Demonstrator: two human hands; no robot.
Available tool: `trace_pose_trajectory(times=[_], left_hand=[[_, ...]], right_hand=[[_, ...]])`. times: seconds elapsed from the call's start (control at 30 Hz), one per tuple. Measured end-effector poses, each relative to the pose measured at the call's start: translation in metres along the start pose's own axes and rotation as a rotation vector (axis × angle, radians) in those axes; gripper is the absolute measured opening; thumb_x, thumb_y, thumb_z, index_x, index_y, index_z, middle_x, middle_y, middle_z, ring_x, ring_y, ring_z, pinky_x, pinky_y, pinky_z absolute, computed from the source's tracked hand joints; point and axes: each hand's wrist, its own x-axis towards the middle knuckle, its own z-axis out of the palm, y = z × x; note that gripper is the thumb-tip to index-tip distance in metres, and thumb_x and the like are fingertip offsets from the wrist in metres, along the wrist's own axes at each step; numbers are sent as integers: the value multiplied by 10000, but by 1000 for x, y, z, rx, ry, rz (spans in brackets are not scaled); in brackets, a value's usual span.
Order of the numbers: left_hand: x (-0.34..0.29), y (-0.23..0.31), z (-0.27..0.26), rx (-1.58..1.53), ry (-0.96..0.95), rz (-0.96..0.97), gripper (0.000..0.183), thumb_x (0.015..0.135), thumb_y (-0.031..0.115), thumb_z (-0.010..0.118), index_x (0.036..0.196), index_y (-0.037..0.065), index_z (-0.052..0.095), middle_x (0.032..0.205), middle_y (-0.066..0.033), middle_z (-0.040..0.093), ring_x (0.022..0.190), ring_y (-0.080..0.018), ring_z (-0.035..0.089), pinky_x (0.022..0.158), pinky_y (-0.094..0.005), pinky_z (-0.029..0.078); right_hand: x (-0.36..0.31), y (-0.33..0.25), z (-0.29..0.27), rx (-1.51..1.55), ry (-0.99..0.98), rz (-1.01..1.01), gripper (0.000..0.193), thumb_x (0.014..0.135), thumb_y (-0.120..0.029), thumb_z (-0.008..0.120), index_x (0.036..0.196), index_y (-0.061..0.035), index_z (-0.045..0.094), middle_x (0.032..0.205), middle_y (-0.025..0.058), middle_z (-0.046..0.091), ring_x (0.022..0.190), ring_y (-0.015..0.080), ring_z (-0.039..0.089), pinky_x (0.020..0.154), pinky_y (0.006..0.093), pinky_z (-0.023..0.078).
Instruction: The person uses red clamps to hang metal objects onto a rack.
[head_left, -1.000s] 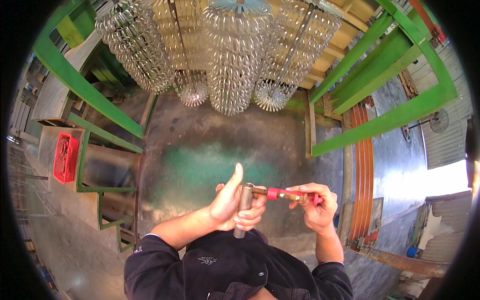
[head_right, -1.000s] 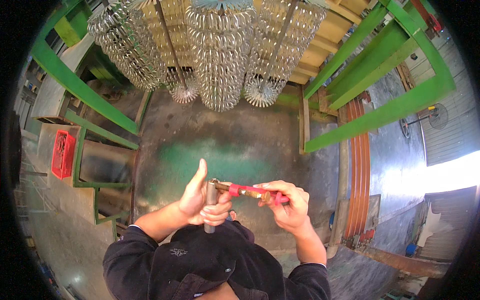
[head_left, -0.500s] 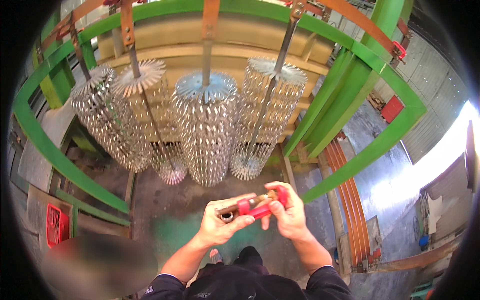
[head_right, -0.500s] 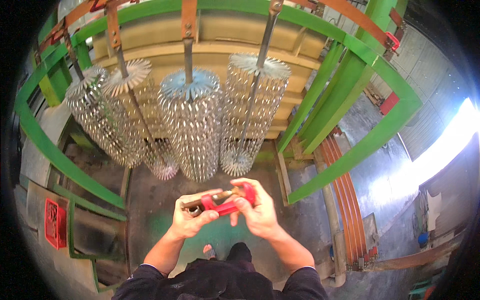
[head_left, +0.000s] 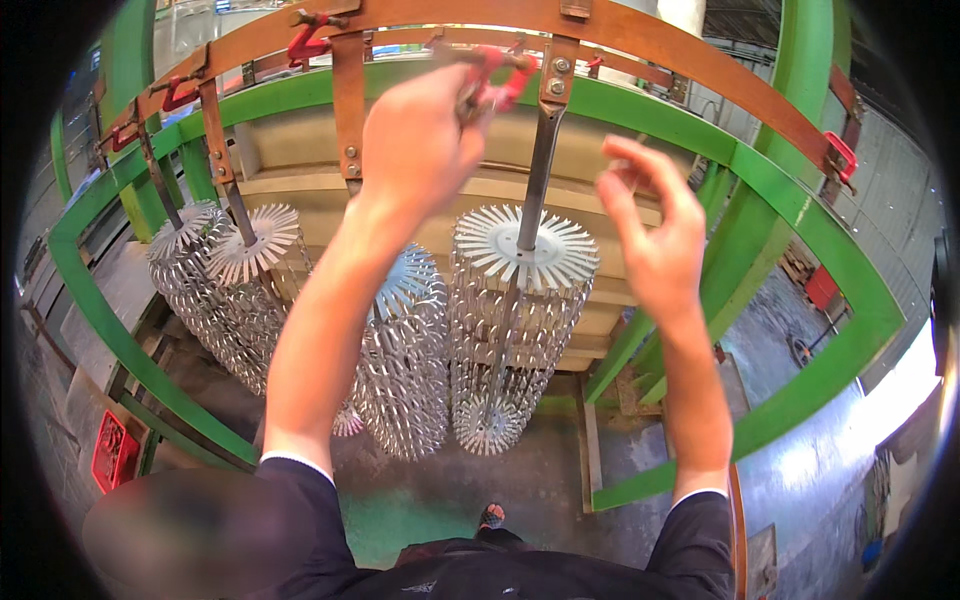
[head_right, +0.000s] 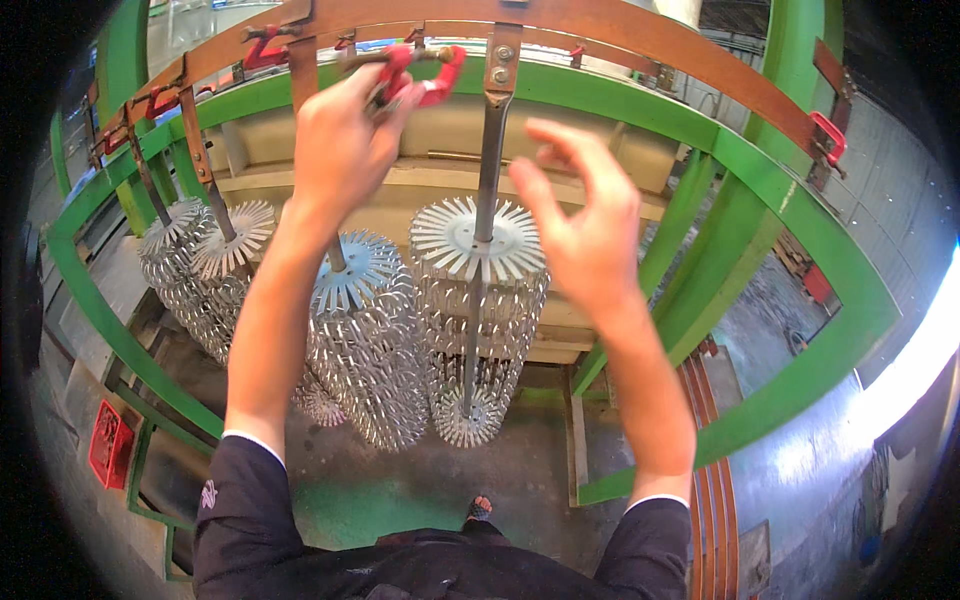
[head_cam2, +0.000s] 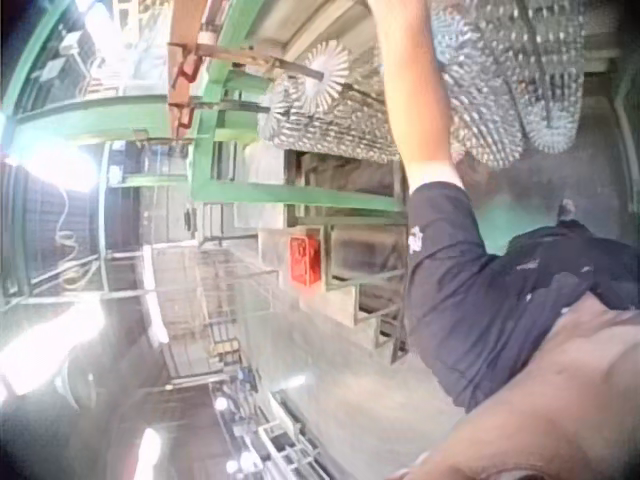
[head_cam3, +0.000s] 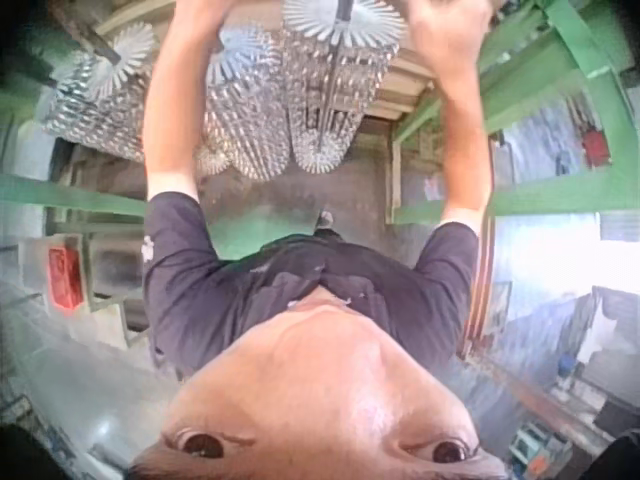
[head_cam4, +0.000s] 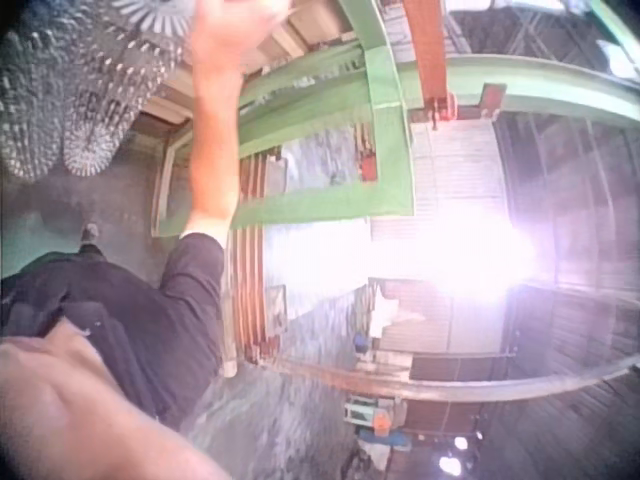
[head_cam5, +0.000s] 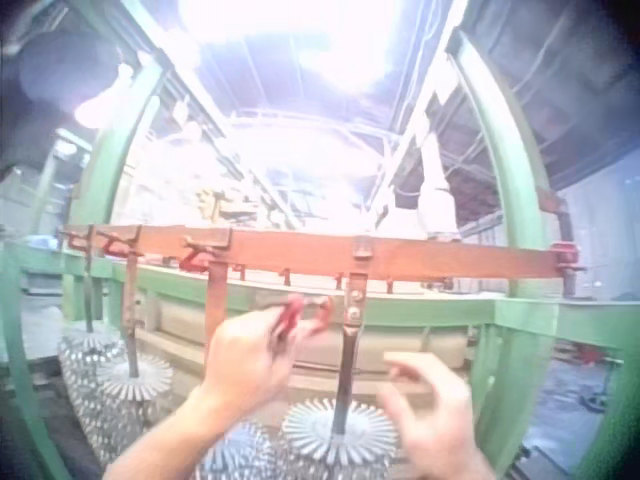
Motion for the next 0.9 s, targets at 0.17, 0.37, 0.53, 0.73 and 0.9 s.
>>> trace_pose_trajectory(times=[0.17, 0.37, 0.53, 0.73, 0.9], left_hand=[[28, -30, 67, 377, -83, 2, 288, 870, 190, 740, 1122, 56, 699, 936, -138, 729, 833, -355, 706, 699, -448, 554], [37, -9, 74, 345, 1, 107, 282, 857, 180, 735, 1116, 78, 686, 920, -108, 722, 797, -358, 695, 655, -459, 547], [40, -11, 76, 411, -41, 67, 288, 844, 195, 742, 1104, 94, 671, 929, -103, 723, 784, -358, 697, 646, -470, 551], [41, -20, 83, 399, 19, 174, 330, 812, 180, 771, 1110, 93, 659, 922, -89, 707, 798, -337, 706, 632, -447, 559], [51, -29, 94, 232, 134, 221, 349, 781, 112, 785, 1116, 104, 687, 929, -62, 704, 793, -312, 707, 654, -416, 566]], right_hand=[[85, 85, 8, -302, 137, -384, 270, 861, -159, 786, 1116, -79, 751, 1103, 103, 744, 1042, 305, 661, 963, 397, 497], [144, 111, 46, -503, 305, -714, 347, 829, -276, 826, 1145, -146, 765, 1000, 13, 690, 948, 208, 627, 845, 363, 444], [151, 104, 57, -507, 282, -699, 378, 794, -310, 847, 1131, -159, 761, 981, -11, 682, 946, 206, 621, 830, 369, 428], [155, 112, 55, -537, 265, -738, 308, 788, -292, 847, 1049, -147, 771, 980, -12, 681, 940, 206, 624, 854, 378, 428], [162, 124, 49, -578, 310, -734, 239, 816, -250, 833, 1019, -140, 773, 988, 3, 698, 942, 225, 645, 869, 383, 446]])
